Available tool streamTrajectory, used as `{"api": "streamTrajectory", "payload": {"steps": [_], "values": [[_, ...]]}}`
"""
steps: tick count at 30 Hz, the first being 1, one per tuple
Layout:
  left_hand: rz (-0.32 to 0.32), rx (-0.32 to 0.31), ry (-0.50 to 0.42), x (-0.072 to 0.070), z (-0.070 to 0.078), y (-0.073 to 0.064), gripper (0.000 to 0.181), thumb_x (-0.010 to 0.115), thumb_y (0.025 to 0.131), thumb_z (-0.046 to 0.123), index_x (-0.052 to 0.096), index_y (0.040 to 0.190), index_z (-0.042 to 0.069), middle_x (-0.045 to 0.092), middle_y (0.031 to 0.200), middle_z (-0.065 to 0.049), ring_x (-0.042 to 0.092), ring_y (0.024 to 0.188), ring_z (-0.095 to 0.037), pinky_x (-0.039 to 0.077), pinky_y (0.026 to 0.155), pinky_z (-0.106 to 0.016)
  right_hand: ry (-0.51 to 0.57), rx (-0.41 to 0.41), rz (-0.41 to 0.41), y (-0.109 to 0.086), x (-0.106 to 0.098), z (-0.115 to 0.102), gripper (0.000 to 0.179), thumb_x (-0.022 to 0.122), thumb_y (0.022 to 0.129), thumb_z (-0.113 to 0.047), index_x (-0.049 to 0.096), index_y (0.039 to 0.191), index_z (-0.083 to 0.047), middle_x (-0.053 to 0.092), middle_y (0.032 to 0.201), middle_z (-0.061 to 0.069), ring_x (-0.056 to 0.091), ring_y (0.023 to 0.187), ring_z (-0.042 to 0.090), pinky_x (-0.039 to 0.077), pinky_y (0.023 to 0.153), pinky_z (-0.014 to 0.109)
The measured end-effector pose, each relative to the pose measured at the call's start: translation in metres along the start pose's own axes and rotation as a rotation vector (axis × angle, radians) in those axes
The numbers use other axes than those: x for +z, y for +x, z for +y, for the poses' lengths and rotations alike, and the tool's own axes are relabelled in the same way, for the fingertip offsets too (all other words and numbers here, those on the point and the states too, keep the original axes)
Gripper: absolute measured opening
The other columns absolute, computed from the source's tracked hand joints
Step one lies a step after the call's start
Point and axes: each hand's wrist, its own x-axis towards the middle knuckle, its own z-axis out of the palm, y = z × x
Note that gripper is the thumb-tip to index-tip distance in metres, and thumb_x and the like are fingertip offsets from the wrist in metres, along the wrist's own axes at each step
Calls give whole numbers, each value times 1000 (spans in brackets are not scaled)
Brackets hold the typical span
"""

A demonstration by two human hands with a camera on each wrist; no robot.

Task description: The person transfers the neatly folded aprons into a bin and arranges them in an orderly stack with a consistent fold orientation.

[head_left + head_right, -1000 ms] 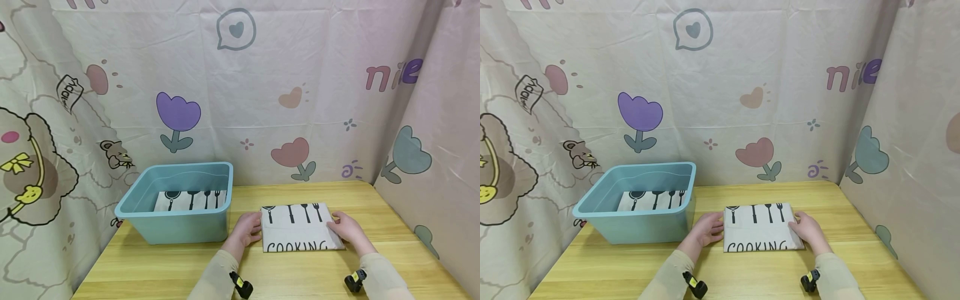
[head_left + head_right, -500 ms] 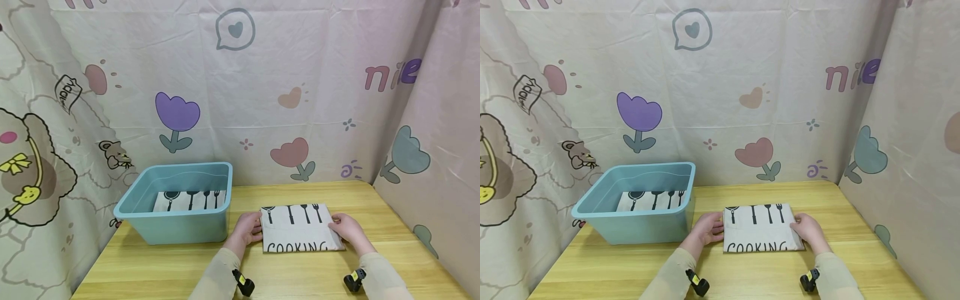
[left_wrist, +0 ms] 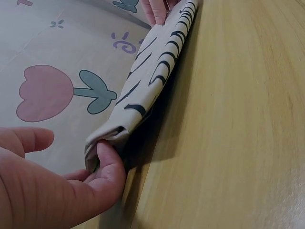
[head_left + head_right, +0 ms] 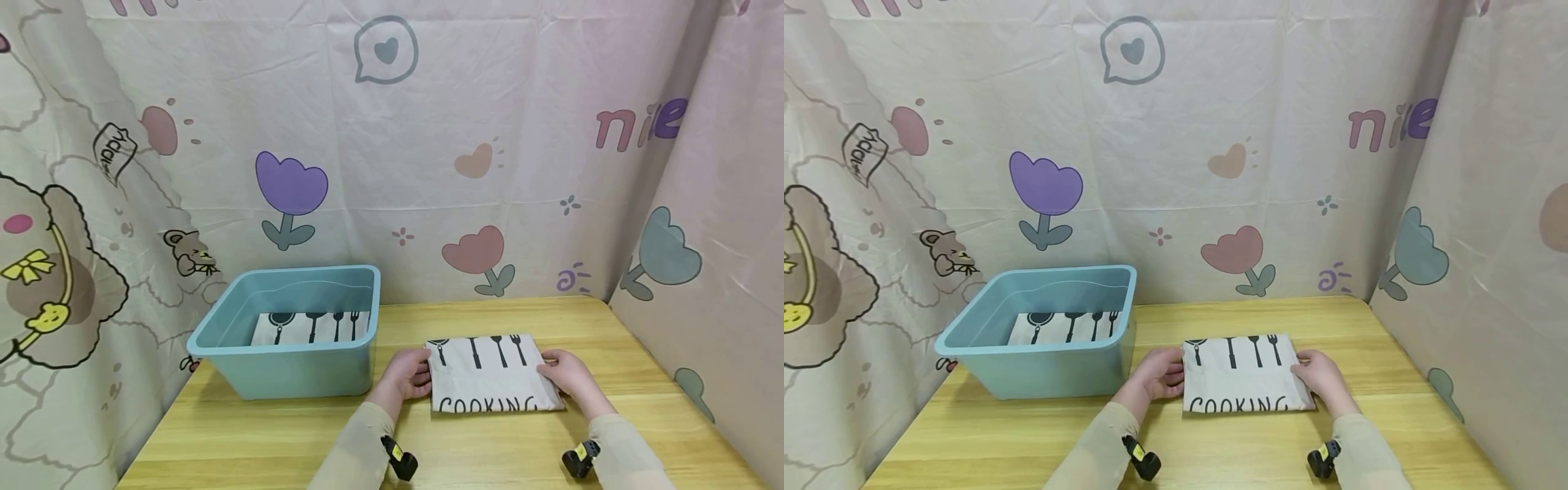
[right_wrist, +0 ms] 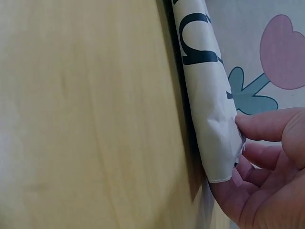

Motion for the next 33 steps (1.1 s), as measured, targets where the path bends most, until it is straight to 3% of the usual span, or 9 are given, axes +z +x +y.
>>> {"api": "streamTrajectory", "payload": {"steps": [4,9,13,18,23,27,33], "values": [[-27,6,36,1,-3,0,25,57,95,10,58,118,0,65,88,-6,58,74,-15,50,62,-27,46,12,3,-1,0,1,50,61,94,-10,46,129,21,61,109,33,61,98,41,54,81,46],[-22,66,96,3,-7,2,55,56,87,-6,53,140,3,69,84,-7,58,67,-13,48,55,-24,127,23,13,-3,-1,0,49,59,94,-6,44,131,21,61,108,33,63,94,37,56,75,42],[12,118,143,7,-9,2,68,57,80,-14,48,145,4,70,90,-10,59,68,-17,51,56,-27,169,21,22,-4,-1,0,49,60,94,-6,44,131,21,61,108,33,62,95,35,56,75,41],[48,151,170,10,-13,1,70,57,78,-16,51,144,9,70,100,-9,61,72,-20,55,59,-33,228,20,24,-6,-4,-2,49,60,95,-6,43,133,21,59,112,33,60,97,35,55,75,39],[88,142,150,8,-15,1,71,55,78,-16,53,144,11,68,106,-10,62,75,-22,54,56,-31,291,15,17,-8,-6,-3,49,60,95,-6,44,134,19,59,114,32,61,95,29,53,73,31],[118,150,158,6,-10,0,70,57,79,-14,53,144,13,66,113,-11,63,77,-23,51,54,-29,346,4,12,-10,-11,-7,50,61,96,-8,43,135,17,61,112,28,61,90,22,53,71,28],[108,204,158,5,1,-4,67,59,81,-12,53,143,12,67,115,-11,65,83,-23,52,58,-30,453,-16,-4,-14,-17,-13,54,61,97,-8,38,139,16,60,107,18,59,83,15,55,67,30]]}}
